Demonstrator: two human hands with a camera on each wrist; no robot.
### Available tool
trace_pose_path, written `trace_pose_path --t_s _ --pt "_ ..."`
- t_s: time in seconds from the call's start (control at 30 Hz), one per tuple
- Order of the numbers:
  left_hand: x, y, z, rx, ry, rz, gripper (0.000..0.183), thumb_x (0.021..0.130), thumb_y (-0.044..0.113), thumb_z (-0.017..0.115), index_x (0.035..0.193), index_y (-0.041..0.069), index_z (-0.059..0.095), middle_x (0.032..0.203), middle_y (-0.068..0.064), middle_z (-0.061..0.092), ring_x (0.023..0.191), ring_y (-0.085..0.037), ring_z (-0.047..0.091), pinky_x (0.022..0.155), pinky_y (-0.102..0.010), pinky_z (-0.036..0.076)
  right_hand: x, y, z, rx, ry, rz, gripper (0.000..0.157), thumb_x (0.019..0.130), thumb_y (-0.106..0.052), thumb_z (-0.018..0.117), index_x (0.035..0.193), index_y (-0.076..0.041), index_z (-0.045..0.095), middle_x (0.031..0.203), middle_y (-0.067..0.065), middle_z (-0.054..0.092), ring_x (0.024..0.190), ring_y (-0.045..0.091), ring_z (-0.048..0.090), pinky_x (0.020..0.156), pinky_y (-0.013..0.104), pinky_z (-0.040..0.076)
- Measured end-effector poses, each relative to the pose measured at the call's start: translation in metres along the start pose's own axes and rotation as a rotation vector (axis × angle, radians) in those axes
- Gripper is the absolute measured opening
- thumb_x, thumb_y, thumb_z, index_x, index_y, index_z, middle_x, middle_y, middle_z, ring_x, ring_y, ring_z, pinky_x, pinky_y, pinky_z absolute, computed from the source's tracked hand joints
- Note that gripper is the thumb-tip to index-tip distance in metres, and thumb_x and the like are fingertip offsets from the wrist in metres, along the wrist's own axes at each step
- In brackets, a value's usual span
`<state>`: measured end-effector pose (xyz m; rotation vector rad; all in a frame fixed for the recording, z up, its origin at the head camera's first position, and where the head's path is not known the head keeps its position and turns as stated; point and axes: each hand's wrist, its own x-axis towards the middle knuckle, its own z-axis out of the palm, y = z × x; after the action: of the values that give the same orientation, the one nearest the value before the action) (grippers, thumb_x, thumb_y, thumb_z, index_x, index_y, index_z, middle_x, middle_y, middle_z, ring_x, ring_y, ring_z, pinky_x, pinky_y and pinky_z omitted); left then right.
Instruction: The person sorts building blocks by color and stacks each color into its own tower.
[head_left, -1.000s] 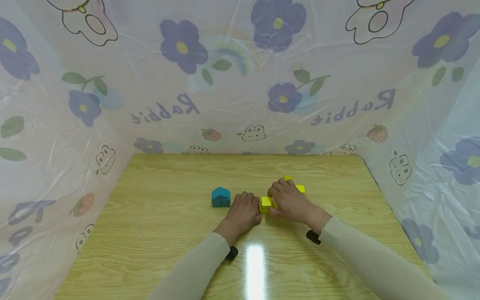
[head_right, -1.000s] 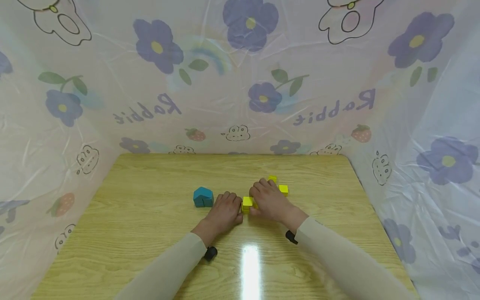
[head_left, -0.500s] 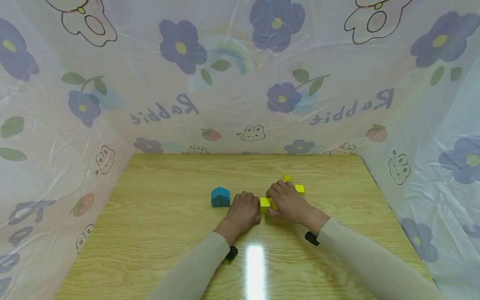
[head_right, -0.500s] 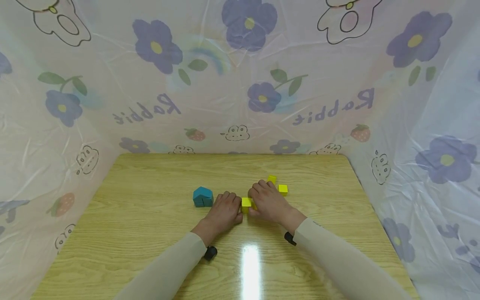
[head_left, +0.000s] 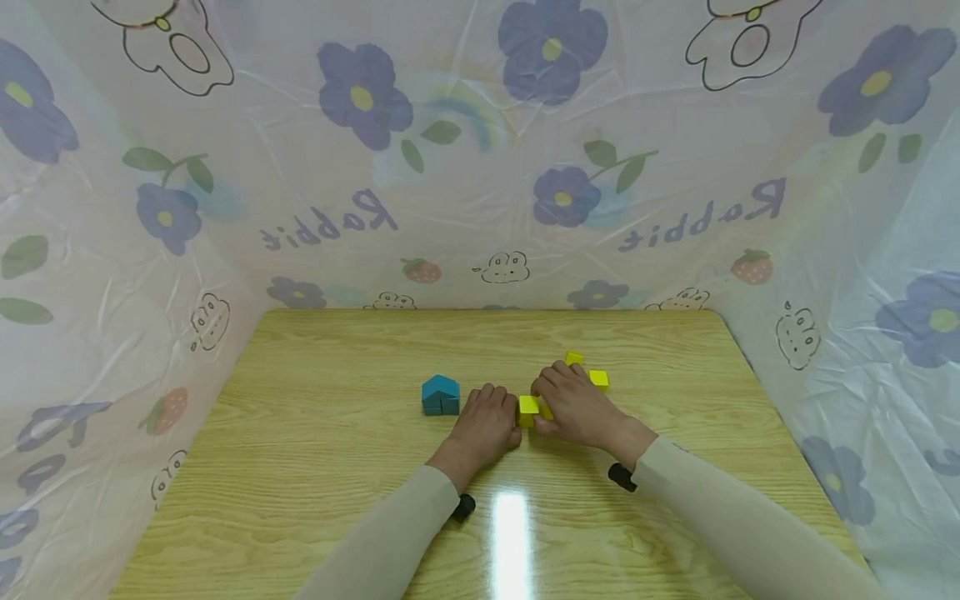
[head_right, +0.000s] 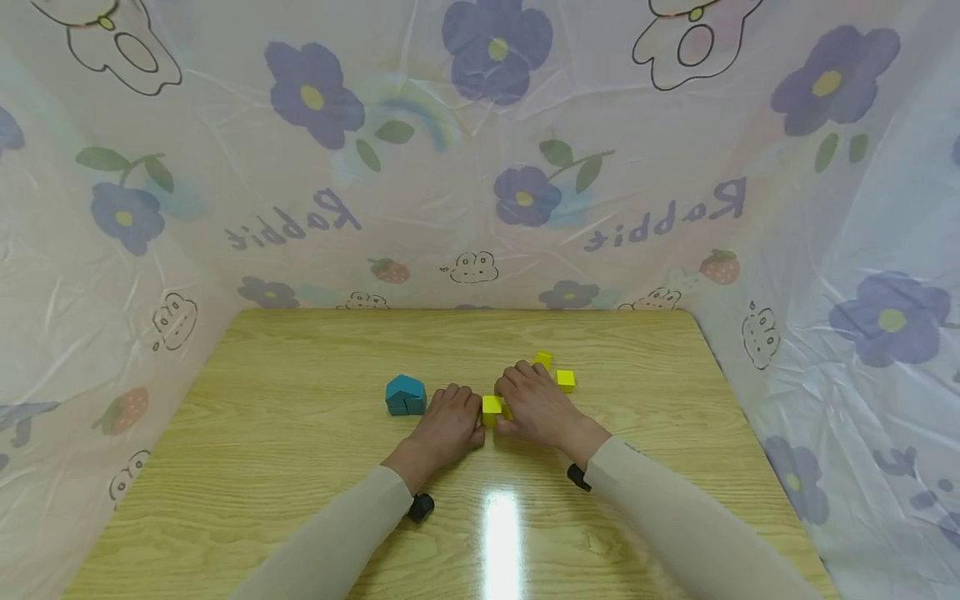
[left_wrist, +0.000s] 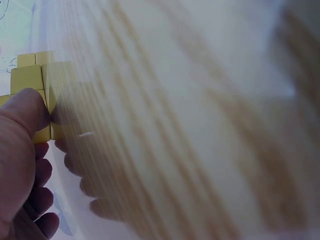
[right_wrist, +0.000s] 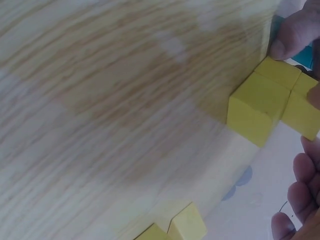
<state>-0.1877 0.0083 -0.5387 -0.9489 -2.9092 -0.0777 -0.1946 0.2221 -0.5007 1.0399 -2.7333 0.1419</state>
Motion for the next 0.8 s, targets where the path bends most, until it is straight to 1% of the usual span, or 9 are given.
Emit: trace_pose_path --t_s 0.2,0.33,0.47,0.6,0.7,0.8 --pt "0.0 0.0 0.001 -0.007 0.003 -0.003 0.025 0.1 0.038 0.064 0.109 0.014 0.061 0.093 0.003 0.052 0.089 -0.017 0.044 0.084 -0.032 0.042 0.0 0.0 0.001 0.005 0.004 0.005 0.034 0.088 -0.036 0.076 0.109 -0.01 0.068 0.104 0.003 0.062 0.095 0.024 0.049 0.08 0.039 0.036" --pt "0.0 0.0 0.001 -0.008 0.011 0.001 0.025 0.1 0.037 0.065 0.108 0.014 0.061 0.093 0.003 0.052 0.089 -0.017 0.044 0.083 -0.032 0.042 -0.001 0.0 -0.001 0.011 0.007 0.004 0.037 0.089 -0.038 0.075 0.111 -0.009 0.068 0.106 0.003 0.063 0.097 0.025 0.05 0.082 0.041 0.037" --pt "0.0 0.0 0.002 -0.013 0.003 0.001 0.026 0.101 0.037 0.063 0.111 0.014 0.062 0.096 0.002 0.054 0.09 -0.018 0.045 0.085 -0.033 0.043 -0.003 0.002 -0.009 0.056 -0.01 0.025 0.041 0.088 -0.04 0.075 0.114 -0.008 0.067 0.11 0.004 0.063 0.101 0.025 0.051 0.088 0.046 0.041" --pt "0.0 0.001 0.0 -0.02 -0.014 -0.007 0.031 0.102 0.037 0.062 0.119 0.012 0.063 0.102 0.001 0.058 0.094 -0.019 0.047 0.089 -0.035 0.044 -0.007 0.015 -0.019 0.078 -0.011 0.07 0.041 0.087 -0.035 0.075 0.116 -0.007 0.068 0.113 0.004 0.063 0.103 0.025 0.05 0.091 0.047 0.039" --pt "0.0 0.001 -0.001 -0.022 -0.022 -0.01 0.03 0.102 0.036 0.06 0.12 0.012 0.063 0.104 0.0 0.059 0.095 -0.019 0.047 0.09 -0.036 0.044 -0.013 0.03 -0.024 0.026 0.016 0.099 0.04 0.087 -0.033 0.076 0.116 -0.006 0.068 0.113 0.007 0.063 0.103 0.028 0.05 0.09 0.047 0.039" --pt "0.0 0.0 -0.001 -0.024 -0.027 -0.006 0.029 0.102 0.035 0.059 0.119 0.012 0.062 0.104 0.0 0.058 0.095 -0.019 0.047 0.09 -0.036 0.043 -0.023 0.047 -0.025 -0.048 0.034 0.125 0.042 0.088 -0.032 0.079 0.118 -0.004 0.067 0.114 0.011 0.063 0.104 0.031 0.051 0.093 0.051 0.041"
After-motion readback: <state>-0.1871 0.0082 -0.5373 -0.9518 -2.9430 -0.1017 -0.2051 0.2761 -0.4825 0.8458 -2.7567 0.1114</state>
